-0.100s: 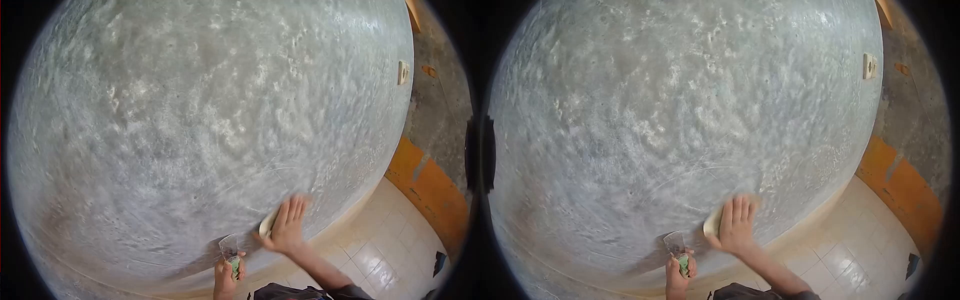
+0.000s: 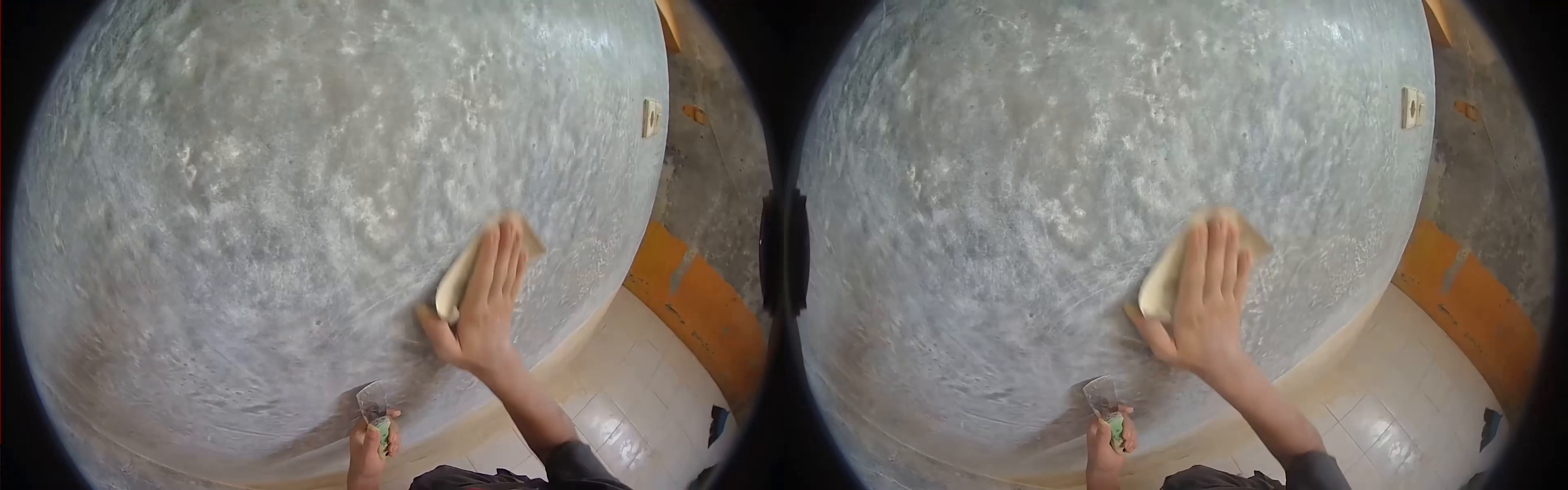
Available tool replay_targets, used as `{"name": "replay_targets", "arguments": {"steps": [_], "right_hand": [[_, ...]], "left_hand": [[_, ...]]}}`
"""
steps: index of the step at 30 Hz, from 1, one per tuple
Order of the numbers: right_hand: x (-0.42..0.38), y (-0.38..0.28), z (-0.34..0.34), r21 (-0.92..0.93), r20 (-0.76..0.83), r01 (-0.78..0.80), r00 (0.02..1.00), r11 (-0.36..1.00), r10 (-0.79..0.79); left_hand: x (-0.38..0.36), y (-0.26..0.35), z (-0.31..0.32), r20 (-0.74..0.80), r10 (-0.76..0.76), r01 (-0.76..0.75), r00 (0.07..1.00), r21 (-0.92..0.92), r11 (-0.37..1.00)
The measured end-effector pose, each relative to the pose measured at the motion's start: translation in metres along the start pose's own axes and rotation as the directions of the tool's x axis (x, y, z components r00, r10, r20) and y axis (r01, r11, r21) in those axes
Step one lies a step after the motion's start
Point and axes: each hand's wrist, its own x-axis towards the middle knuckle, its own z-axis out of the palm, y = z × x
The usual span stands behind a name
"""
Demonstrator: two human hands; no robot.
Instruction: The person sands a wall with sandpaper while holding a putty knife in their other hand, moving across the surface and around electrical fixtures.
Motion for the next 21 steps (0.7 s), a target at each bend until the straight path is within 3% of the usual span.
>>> {"name": "replay_targets", "arguments": {"steps": [2,4,6,10,12,14,17,19,21], "right_hand": [[-0.007,-0.007,-0.002,0.005,-0.011,-0.048,0.999,0.999,0.048],[-0.077,-0.01,0.028,-0.008,0.054,0.01,0.999,1.0,-0.009],[-0.146,-0.029,0.044,0.082,0.105,-0.081,0.992,0.993,0.072],[-0.141,-0.004,0.048,0.064,0.002,-0.138,0.99,0.988,0.139],[-0.061,0.002,0.013,0.05,-0.02,-0.137,0.99,0.989,0.138],[-0.03,0.003,-0.002,0.037,-0.023,-0.132,0.991,0.991,0.133],[-0.094,-0.004,0.028,0.047,-0.036,-0.126,0.991,0.991,0.128],[-0.159,-0.016,0.048,0.143,-0.022,-0.2,0.978,0.969,0.206],[-0.162,-0.002,0.047,0.162,-0.019,-0.176,0.983,0.971,0.181]], "left_hand": [[-0.007,0.007,0.004,-0.022,-0.007,0.009,1.0,0.078,0.997],[-0.004,0.01,-0.001,-0.006,-0.024,0.025,1.0,0.144,0.989],[-0.008,0.004,-0.003,-0.004,-0.046,0.046,0.999,0.194,0.98],[-0.01,-0.002,-0.011,0.058,-0.062,0.051,0.996,0.179,0.983],[-0.01,-0.004,-0.01,0.061,-0.059,0.048,0.996,0.17,0.984],[-0.01,-0.005,-0.011,0.037,-0.049,0.042,0.998,0.174,0.984],[-0.011,-0.006,-0.009,0.044,-0.023,0.013,0.999,0.216,0.976],[-0.014,-0.002,-0.003,0.039,-0.03,0.022,0.999,0.193,0.981],[-0.013,-0.004,0.0,0.032,-0.033,0.027,0.999,0.163,0.986]]}}
